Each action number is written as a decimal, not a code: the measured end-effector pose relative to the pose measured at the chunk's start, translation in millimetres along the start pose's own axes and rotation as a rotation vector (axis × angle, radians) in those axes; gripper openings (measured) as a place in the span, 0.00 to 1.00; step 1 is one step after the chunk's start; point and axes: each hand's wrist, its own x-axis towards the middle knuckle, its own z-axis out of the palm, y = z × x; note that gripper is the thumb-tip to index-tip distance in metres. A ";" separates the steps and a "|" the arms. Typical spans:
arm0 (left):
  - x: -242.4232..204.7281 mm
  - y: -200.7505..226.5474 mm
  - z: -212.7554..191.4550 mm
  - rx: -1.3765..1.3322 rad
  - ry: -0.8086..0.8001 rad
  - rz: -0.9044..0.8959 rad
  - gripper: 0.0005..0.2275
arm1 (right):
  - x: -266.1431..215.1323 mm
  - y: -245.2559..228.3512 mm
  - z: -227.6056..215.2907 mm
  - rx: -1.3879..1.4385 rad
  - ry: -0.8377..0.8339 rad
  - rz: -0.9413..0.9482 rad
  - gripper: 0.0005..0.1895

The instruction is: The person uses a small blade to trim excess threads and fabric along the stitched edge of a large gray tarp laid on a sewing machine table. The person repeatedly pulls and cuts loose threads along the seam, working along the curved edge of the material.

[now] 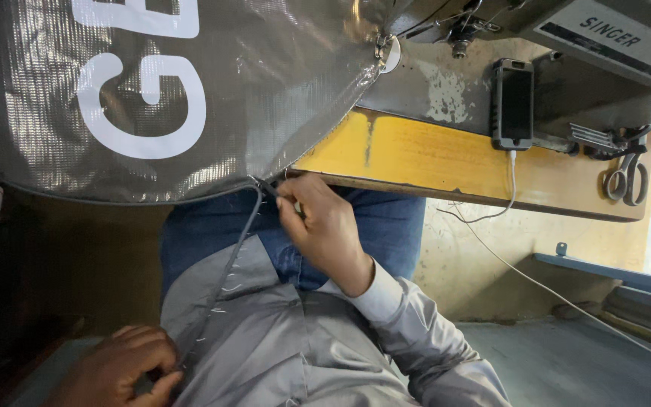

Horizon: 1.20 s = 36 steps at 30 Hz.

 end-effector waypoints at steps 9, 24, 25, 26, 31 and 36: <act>14.2 -31.3 -17.2 0.112 -0.090 -0.287 0.08 | -26.6 17.4 -17.3 0.080 -0.107 0.211 0.02; 256.3 109.4 -199.2 0.604 0.353 0.510 0.32 | -19.5 15.3 -62.7 0.180 0.015 0.184 0.03; 267.0 104.0 -197.3 0.608 0.355 0.516 0.32 | -18.5 22.0 -67.7 0.177 0.021 0.182 0.03; 277.3 98.1 -193.6 0.653 0.372 0.527 0.33 | -19.6 27.8 -72.0 0.157 0.043 0.208 0.04; 308.7 96.5 -181.8 0.726 0.448 0.543 0.34 | -19.4 49.1 -87.2 0.185 0.170 0.281 0.04; 348.2 114.3 -168.0 0.647 0.540 0.466 0.34 | -9.4 59.0 -96.0 0.172 0.257 0.309 0.06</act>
